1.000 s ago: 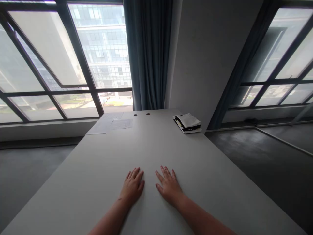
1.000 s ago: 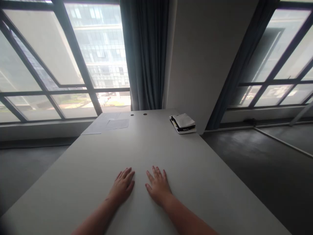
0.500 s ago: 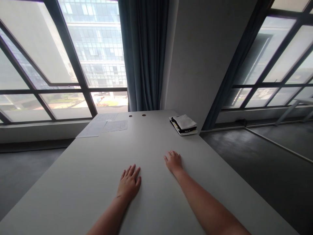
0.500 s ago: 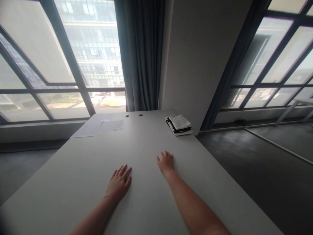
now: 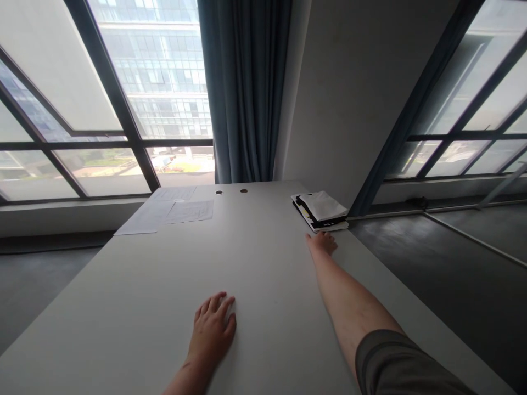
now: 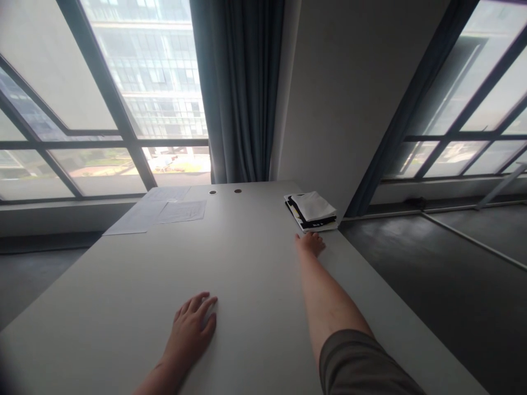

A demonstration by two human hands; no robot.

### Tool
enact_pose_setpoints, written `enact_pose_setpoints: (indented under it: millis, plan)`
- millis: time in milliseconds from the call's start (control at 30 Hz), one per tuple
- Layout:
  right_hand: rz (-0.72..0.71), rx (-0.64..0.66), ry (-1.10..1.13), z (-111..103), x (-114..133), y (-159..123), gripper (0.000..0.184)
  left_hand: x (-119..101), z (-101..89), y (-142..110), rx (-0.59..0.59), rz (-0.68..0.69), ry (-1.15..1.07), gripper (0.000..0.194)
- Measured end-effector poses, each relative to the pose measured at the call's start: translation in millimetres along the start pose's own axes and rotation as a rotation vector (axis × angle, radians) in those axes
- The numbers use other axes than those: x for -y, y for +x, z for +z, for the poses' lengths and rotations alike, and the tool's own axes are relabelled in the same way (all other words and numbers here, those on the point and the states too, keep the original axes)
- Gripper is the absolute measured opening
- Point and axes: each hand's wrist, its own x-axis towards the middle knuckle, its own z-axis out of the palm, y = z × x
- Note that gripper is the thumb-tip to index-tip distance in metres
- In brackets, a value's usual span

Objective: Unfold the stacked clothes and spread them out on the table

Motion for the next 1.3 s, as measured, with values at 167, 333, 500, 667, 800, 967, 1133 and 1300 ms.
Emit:
enact_pose_setpoints:
  millis: [167, 333, 500, 667, 800, 967, 1133, 1300]
  plan:
    - [0.070, 0.008, 0.022, 7, 3, 33, 0.066, -1, -1.1, 11, -0.030, -0.033, -0.013, 0.035]
    - [0.124, 0.048, 0.057, 10, 5, 52, 0.046, 1, 1.3, 17, -0.015, -0.044, -0.035, 0.030]
    - [0.099, 0.072, 0.086, 9, 4, 58, 0.035, 4, 3.7, 17, -0.023, -0.047, -0.030, 0.031]
    - [0.042, 0.083, 0.120, -2, 2, 42, 0.035, 1, 0.5, 17, -0.011, -0.065, -0.025, 0.030]
    - [-0.044, 0.095, 0.147, -9, 3, 2, 0.030, -3, -2.5, 18, 0.011, -0.066, -0.028, 0.031]
    - [-0.233, 0.127, 0.227, -18, -2, -91, 0.027, -5, -4.6, 16, -0.005, -0.062, -0.002, 0.031]
    - [-0.413, 0.154, 0.320, -20, -20, -222, 0.022, -1, -6.5, 16, -0.039, -0.039, -0.071, 0.034]
    - [-0.794, 0.001, 0.569, -10, -52, -354, 0.018, -17, 28.5, -3, -0.020, -0.004, -0.696, 0.063]
